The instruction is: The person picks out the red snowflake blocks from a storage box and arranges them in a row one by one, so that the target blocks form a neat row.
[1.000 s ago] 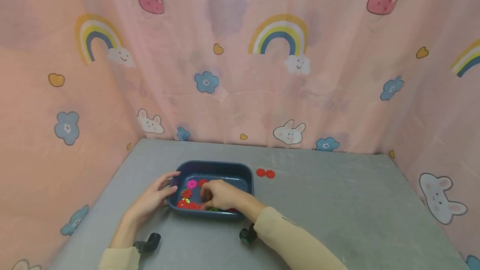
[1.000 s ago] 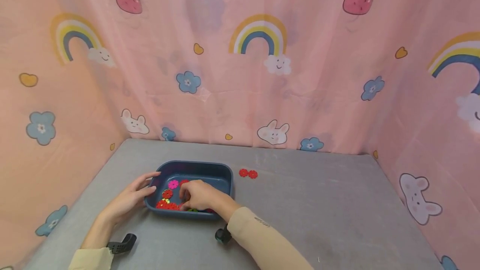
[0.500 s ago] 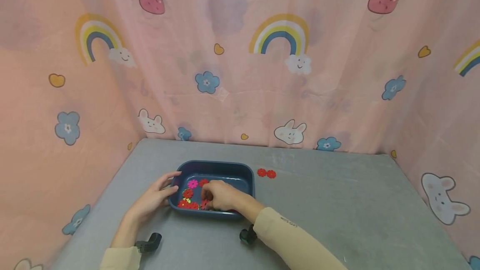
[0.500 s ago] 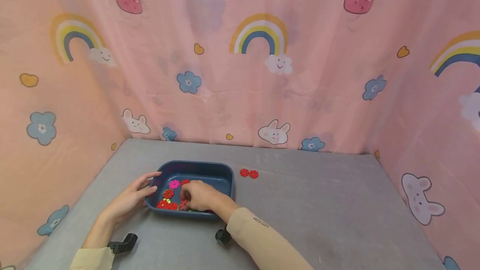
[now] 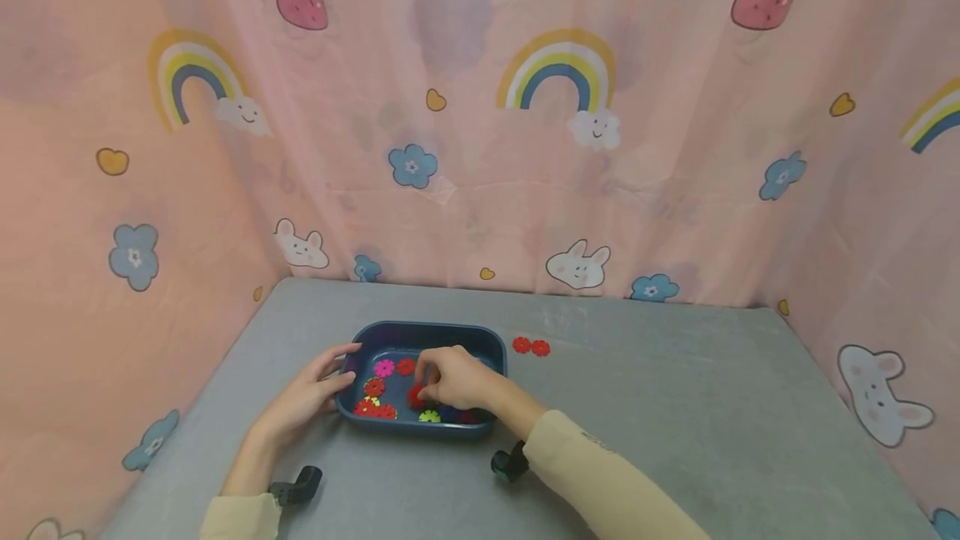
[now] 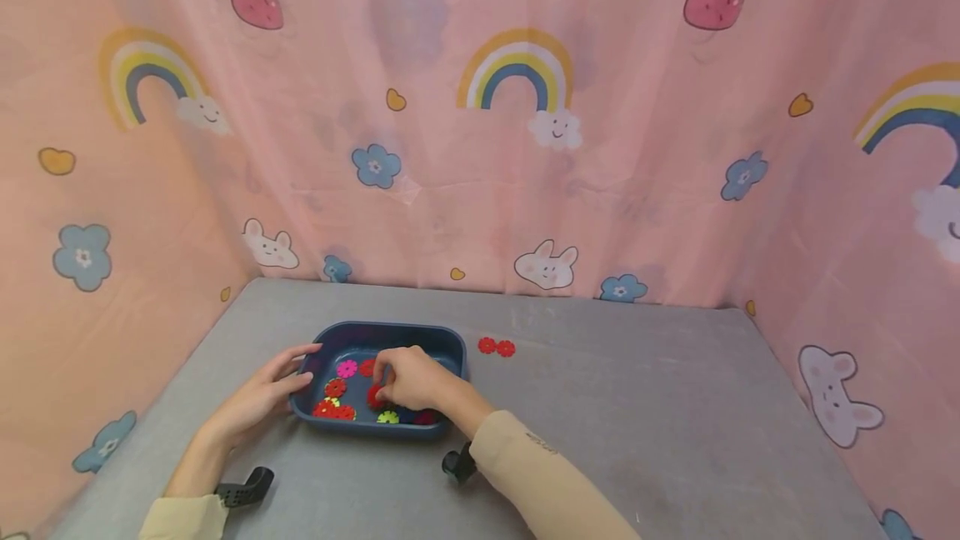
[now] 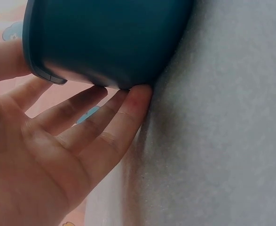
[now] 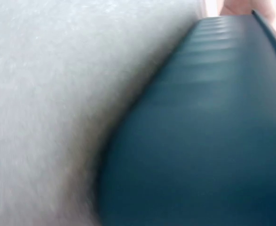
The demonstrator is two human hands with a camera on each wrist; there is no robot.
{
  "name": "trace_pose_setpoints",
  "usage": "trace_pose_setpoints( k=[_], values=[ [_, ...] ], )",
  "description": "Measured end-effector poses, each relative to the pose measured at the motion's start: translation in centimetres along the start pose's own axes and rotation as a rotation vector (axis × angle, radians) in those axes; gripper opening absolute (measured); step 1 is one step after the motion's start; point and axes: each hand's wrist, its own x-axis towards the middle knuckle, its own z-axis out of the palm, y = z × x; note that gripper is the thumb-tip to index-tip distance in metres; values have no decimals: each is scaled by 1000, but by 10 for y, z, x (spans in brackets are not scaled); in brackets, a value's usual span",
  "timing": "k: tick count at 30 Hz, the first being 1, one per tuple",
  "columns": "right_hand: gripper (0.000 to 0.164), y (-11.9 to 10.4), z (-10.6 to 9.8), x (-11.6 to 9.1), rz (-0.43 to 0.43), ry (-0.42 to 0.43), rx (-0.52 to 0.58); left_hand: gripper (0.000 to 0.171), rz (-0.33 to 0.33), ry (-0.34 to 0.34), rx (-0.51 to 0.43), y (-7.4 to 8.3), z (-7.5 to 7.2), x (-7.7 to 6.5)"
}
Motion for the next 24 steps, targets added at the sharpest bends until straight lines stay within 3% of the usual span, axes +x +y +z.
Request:
trace_pose_setpoints(
  k=[16, 24],
  values=[
    [12, -5, -37, -29, -64, 111, 87, 53, -1, 5, 2, -2, -1, 0],
    [12, 2, -59, -49, -51, 162, 134, 53, 5, -4, -1, -2, -1, 1]
  ],
)
